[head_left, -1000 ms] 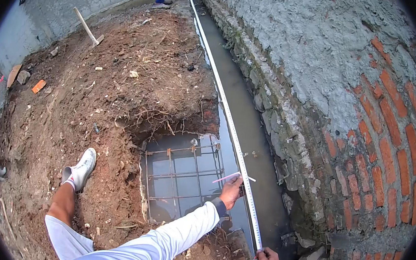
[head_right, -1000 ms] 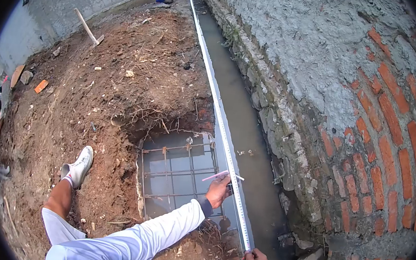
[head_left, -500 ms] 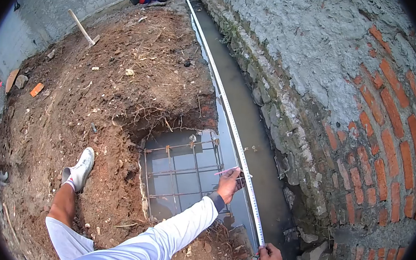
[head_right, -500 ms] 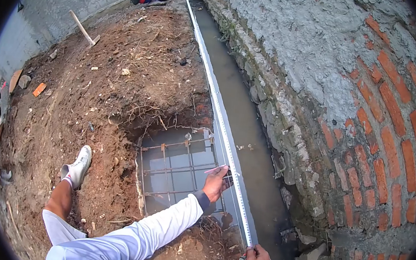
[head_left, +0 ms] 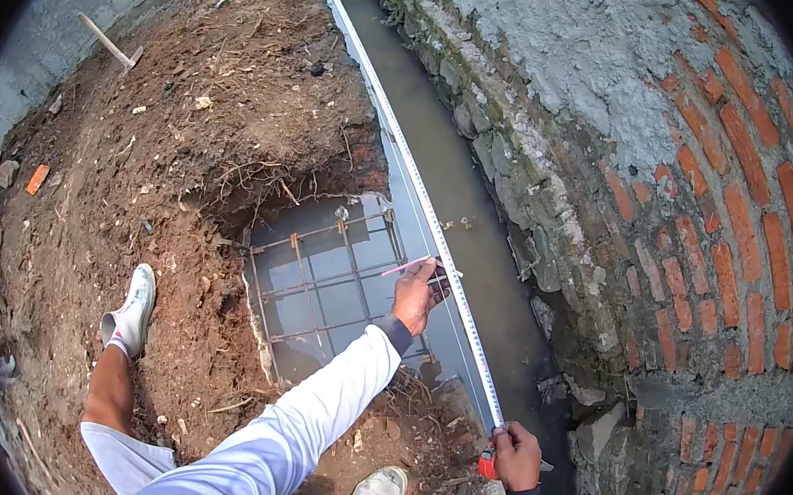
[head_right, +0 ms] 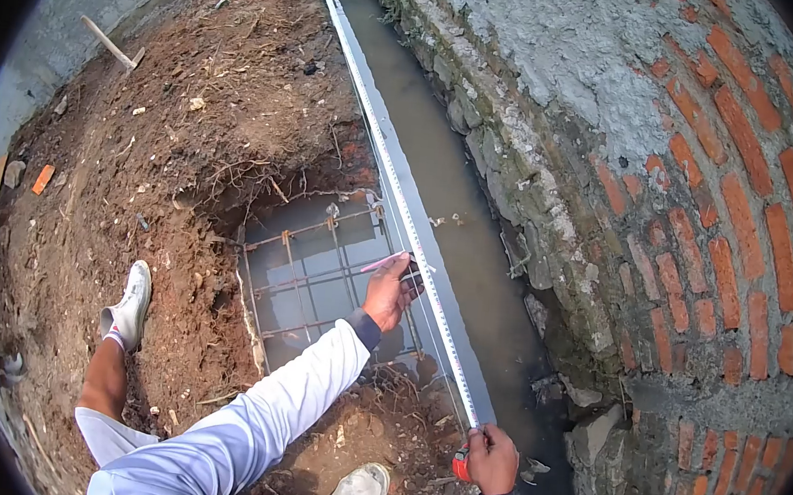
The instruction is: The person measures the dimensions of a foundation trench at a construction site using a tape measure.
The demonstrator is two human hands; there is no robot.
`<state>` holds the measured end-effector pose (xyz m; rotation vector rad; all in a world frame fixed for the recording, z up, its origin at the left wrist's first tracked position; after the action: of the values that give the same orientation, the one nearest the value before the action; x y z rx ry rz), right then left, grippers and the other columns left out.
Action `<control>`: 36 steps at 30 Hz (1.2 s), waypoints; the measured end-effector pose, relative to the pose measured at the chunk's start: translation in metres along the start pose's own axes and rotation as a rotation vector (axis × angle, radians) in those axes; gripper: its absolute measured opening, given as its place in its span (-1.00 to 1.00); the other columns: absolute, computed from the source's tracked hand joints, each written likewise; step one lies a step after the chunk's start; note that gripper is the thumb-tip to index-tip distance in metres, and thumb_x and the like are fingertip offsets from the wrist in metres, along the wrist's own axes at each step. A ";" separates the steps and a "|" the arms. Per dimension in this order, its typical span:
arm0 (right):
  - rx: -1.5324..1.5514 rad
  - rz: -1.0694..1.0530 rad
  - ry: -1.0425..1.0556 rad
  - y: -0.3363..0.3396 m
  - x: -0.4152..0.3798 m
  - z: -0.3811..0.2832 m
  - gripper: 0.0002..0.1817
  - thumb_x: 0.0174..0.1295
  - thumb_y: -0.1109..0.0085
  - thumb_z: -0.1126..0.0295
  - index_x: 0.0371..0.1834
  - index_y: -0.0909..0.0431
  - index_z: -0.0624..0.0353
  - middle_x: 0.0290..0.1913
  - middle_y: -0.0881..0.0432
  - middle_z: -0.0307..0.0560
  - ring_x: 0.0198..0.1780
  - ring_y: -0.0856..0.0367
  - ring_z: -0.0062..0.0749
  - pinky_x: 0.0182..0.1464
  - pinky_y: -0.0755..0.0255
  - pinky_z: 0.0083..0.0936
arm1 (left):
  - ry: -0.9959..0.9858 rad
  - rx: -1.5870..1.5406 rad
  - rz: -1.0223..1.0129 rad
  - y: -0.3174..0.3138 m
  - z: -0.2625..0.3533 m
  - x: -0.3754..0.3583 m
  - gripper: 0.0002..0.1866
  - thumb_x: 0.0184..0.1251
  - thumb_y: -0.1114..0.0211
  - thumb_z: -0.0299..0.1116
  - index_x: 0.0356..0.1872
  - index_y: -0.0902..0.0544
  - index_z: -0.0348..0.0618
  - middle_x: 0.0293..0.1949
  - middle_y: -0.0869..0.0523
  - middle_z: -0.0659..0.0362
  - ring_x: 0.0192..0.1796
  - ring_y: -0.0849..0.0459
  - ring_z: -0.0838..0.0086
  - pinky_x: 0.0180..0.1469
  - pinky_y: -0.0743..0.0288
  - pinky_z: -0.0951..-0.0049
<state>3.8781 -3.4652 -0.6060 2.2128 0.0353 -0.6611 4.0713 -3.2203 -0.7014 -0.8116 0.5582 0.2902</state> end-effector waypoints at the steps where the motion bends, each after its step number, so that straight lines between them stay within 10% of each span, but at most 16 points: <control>1: 0.006 0.031 0.029 0.000 0.002 0.002 -0.76 0.06 -0.04 0.27 -0.51 -0.50 0.26 -0.53 -0.50 0.13 -0.45 -0.49 0.01 -0.38 -0.33 -0.27 | -0.013 -0.009 0.002 -0.001 0.002 0.001 -0.82 0.34 -0.07 -0.21 -0.20 -0.46 -0.06 -0.35 -0.56 0.28 -0.35 -0.56 0.57 -0.29 -0.49 0.53; 36: 0.059 0.040 0.059 -0.012 -0.011 0.007 -0.80 0.06 -0.09 0.34 -0.50 -0.50 0.28 -0.52 -0.42 -0.02 -0.47 -0.45 -0.27 -0.38 -0.31 -0.42 | -0.125 0.046 0.024 -0.006 0.047 0.052 -0.71 0.35 -0.01 -0.23 -0.02 -0.45 -0.15 -0.24 -0.56 0.30 -0.28 -0.55 0.58 -0.25 -0.46 0.55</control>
<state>3.8626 -3.4600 -0.6136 2.2830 0.0021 -0.5821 4.1333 -3.1874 -0.7011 -0.7375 0.4558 0.3463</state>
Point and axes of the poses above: each hand's wrist, its own x-axis towards the middle knuckle, its own y-axis out of the back of the hand, z = x × y, the point moved 6 cm from there along x, towards the middle knuckle
